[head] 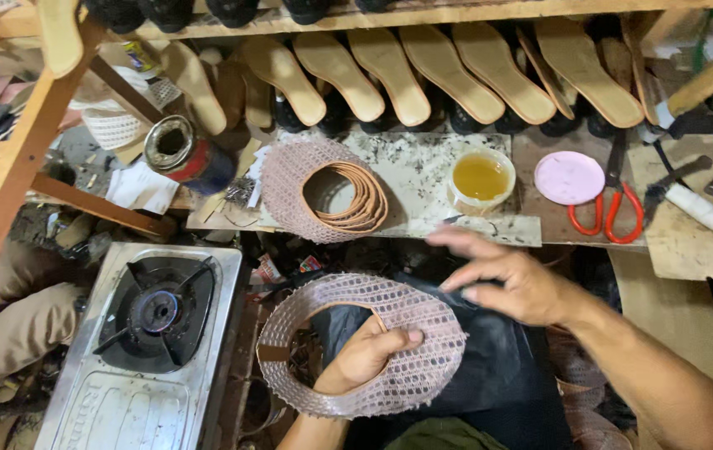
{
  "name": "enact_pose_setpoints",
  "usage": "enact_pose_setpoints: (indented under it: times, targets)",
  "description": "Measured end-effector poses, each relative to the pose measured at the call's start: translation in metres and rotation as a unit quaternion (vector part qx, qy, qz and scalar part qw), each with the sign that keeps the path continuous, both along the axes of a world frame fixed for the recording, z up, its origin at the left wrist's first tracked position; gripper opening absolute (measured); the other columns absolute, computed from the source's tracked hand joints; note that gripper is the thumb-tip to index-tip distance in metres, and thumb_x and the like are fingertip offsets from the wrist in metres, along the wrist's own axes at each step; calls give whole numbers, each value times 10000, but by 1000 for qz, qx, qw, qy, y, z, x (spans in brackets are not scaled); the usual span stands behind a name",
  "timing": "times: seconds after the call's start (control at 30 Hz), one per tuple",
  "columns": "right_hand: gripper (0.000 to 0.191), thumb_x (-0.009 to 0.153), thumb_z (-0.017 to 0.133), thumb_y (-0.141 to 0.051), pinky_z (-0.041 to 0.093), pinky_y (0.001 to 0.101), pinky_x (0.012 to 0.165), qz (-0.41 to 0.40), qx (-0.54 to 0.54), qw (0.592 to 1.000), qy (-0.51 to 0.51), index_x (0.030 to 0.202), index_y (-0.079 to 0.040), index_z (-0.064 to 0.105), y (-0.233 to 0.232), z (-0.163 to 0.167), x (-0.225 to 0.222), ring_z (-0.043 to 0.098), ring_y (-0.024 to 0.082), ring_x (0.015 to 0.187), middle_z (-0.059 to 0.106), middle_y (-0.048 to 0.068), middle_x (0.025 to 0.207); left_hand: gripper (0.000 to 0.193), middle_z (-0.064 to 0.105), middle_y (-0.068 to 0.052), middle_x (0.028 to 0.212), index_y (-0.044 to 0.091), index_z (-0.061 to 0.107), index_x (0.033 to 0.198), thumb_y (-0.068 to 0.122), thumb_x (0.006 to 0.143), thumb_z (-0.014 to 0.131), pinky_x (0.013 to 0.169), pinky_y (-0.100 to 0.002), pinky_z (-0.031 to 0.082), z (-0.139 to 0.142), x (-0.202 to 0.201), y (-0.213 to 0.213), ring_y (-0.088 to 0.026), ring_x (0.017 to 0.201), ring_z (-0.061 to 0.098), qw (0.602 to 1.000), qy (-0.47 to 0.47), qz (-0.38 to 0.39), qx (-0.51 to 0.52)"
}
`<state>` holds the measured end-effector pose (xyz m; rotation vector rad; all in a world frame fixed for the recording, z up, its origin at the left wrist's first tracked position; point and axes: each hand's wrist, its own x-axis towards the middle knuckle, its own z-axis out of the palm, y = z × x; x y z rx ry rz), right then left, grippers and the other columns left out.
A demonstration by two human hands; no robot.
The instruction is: The person sits on the floor and repeatedly applies a yellow liquid from a small container to the inner surface of a pink mesh shoe upper. They hold the upper with one hand and use the other to rub the liquid along the edges and surface, then place the treated upper aside and repeat the process with another upper.
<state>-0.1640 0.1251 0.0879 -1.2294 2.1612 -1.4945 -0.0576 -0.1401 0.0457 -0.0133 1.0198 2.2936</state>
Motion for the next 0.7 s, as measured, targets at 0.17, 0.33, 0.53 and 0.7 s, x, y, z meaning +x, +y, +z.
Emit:
enact_pose_setpoints:
  times: [0.17, 0.33, 0.53, 0.7]
  targets:
    - [522, 735, 528, 133, 336, 522, 1216, 61, -50, 990, -116, 1165, -62, 750, -19, 0, 21, 295, 348, 1558, 302, 174, 1662, 355, 703, -52, 1117, -16, 618, 1305, 30, 954, 630, 916, -305, 537, 3, 3, 8, -146, 1001, 666, 998, 38, -56, -3]
    - [404, 835, 583, 170, 382, 530, 1246, 79, -135, 979, -128, 1048, -106, 787, -11, -9, 20, 360, 370, 1576, 377, 197, 1681, 354, 720, -68, 1117, -50, 629, 1293, 31, 949, 617, 909, -301, 543, 8, 4, -5, -153, 999, 677, 998, 51, -34, -14]
    - [490, 754, 593, 163, 403, 505, 1173, -13, -85, 996, -37, 1124, -98, 781, -13, -15, 36, 352, 376, 1512, 353, 217, 1621, 358, 723, -80, 1108, -47, 633, 1286, 23, 936, 620, 892, -316, 550, 12, 0, -4, -164, 980, 679, 999, 26, -11, -18]
    - [396, 797, 718, 53, 389, 458, 1212, -67, -86, 981, 163, 1107, -185, 785, -13, -7, 41, 396, 336, 1526, 456, 153, 1580, 358, 725, -97, 1126, -56, 630, 1276, 17, 926, 608, 910, -324, 559, 17, -2, -4, -176, 996, 692, 999, 42, 20, -23]
